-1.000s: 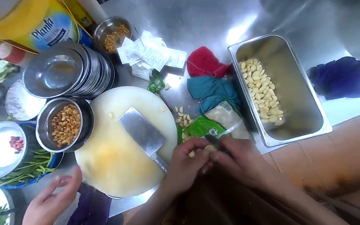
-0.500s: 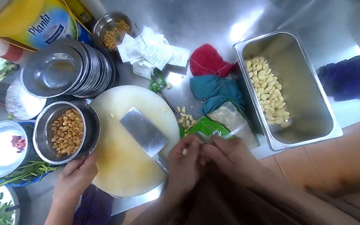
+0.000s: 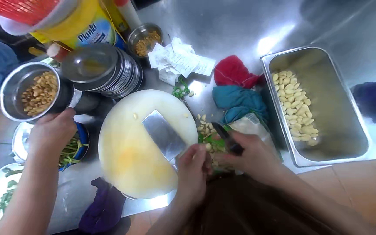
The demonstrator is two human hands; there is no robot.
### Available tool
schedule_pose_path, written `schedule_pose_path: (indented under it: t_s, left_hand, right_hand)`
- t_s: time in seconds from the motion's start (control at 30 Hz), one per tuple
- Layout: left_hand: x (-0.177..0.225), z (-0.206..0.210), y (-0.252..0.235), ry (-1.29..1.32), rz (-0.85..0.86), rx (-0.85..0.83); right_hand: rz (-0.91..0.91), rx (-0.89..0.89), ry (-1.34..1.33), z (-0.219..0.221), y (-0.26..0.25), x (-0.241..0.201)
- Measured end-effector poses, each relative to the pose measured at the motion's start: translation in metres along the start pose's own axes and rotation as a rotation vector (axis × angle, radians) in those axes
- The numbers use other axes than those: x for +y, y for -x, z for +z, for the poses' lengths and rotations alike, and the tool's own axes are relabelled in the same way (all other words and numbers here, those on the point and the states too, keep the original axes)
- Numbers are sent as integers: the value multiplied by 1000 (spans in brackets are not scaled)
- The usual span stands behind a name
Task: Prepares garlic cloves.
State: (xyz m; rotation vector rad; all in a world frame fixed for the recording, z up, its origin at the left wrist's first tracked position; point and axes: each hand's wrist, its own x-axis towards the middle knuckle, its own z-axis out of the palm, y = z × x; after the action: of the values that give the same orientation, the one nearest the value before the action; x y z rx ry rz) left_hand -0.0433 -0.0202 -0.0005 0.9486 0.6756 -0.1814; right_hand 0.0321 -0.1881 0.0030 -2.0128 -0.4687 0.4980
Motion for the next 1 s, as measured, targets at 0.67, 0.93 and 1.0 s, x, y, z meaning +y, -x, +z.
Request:
schedule_pose_path:
  t_s: [0.67,0.93,1.0]
  left_hand:
    - [-10,5,6,-163,-94,-630]
    - [-17,-7,-1,-60,-57,-610]
    - [-15,-7,0,-20,-89,-585]
  right_hand:
    - [262,370,45,-56,97,8]
    - [60,244,0,-6,86,-8]
    - [-4,235,17,0,81,-9]
